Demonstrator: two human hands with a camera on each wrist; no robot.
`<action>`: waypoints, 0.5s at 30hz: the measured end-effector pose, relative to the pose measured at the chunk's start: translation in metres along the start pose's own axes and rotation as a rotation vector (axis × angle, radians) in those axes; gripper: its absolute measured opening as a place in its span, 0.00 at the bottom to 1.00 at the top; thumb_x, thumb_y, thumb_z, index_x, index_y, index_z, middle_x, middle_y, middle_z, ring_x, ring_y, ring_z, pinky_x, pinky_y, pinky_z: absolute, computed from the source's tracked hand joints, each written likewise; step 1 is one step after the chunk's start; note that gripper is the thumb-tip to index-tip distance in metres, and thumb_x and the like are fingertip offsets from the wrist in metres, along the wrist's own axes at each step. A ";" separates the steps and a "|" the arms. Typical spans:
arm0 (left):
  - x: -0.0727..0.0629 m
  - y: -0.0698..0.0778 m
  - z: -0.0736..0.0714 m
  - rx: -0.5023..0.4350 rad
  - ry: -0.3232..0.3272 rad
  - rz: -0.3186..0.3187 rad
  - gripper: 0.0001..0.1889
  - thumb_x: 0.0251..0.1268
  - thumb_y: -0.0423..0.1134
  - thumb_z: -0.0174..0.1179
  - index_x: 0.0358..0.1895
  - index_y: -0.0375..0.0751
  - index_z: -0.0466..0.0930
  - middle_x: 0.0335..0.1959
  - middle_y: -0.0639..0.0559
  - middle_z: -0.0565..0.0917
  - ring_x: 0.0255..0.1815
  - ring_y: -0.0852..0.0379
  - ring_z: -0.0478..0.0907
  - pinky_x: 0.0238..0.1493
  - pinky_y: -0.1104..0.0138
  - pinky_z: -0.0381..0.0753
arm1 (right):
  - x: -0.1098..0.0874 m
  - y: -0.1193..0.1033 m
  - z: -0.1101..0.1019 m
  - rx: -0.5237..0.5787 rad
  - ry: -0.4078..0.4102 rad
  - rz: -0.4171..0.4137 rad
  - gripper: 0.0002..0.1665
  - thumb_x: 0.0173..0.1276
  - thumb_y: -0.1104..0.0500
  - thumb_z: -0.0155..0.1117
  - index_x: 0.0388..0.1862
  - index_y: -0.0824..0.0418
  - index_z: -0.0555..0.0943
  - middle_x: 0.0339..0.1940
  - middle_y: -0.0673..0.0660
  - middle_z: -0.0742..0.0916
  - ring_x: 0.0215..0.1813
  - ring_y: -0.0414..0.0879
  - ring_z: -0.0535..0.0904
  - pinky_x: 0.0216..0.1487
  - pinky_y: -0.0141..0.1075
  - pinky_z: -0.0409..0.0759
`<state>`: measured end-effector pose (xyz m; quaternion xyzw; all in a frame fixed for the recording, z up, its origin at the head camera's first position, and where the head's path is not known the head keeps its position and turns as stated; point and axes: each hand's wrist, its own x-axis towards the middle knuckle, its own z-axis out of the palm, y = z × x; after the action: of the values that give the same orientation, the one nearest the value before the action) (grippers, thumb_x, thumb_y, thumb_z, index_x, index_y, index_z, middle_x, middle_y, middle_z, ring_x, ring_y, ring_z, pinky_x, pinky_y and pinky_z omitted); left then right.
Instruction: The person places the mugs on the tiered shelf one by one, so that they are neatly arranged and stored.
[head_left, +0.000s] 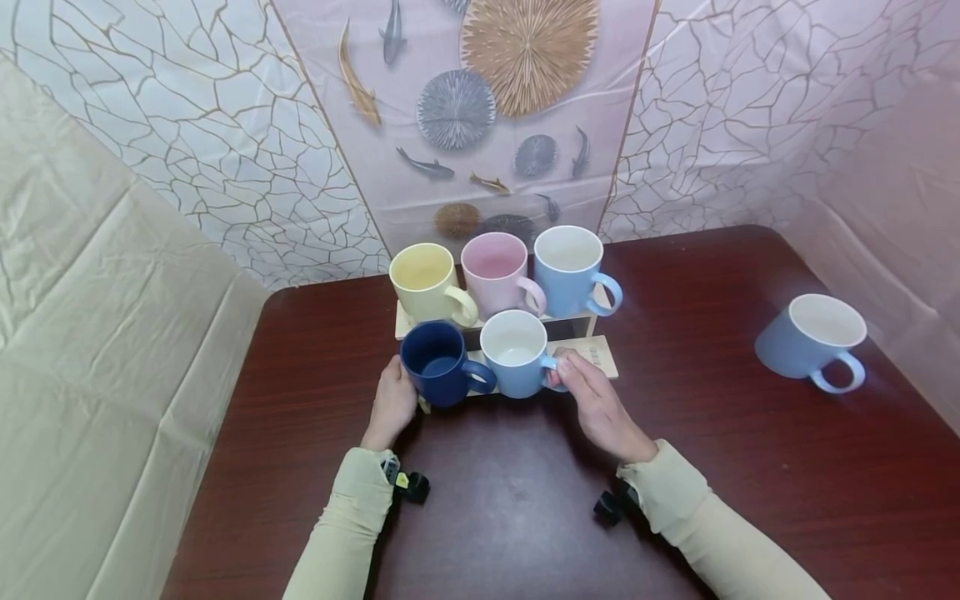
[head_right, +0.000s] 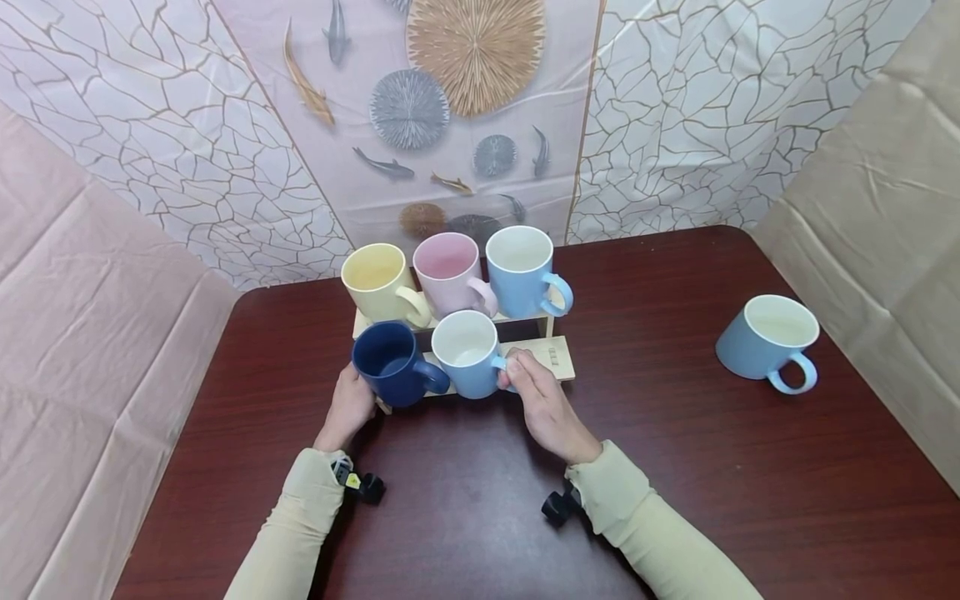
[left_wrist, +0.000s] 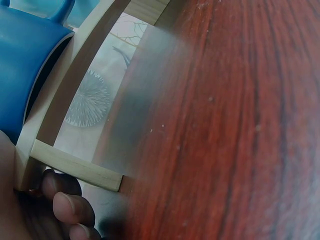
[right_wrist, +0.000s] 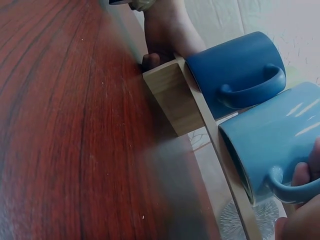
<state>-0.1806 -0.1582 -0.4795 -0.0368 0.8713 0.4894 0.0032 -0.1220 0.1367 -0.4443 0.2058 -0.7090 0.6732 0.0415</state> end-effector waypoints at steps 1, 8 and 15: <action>0.000 0.000 0.000 0.002 0.001 -0.001 0.25 0.80 0.54 0.32 0.38 0.39 0.72 0.30 0.44 0.75 0.33 0.48 0.74 0.36 0.60 0.71 | 0.000 0.000 0.000 0.002 -0.001 -0.001 0.15 0.80 0.64 0.38 0.35 0.71 0.70 0.34 0.59 0.73 0.42 0.49 0.69 0.46 0.35 0.67; 0.000 0.001 -0.001 0.013 0.005 -0.002 0.26 0.80 0.55 0.31 0.38 0.39 0.73 0.31 0.44 0.75 0.34 0.48 0.74 0.37 0.59 0.71 | 0.001 0.002 0.001 0.021 -0.020 0.020 0.16 0.81 0.64 0.38 0.37 0.73 0.70 0.35 0.58 0.74 0.43 0.51 0.69 0.47 0.36 0.68; 0.001 0.000 0.000 0.011 0.010 -0.012 0.25 0.80 0.54 0.32 0.39 0.39 0.74 0.31 0.44 0.75 0.34 0.48 0.74 0.37 0.60 0.71 | 0.002 0.003 0.001 0.027 -0.020 0.058 0.17 0.81 0.60 0.39 0.39 0.72 0.71 0.37 0.61 0.75 0.46 0.52 0.69 0.50 0.35 0.68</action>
<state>-0.1813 -0.1586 -0.4791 -0.0443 0.8738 0.4842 0.0018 -0.1244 0.1354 -0.4469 0.1924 -0.7061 0.6814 0.0118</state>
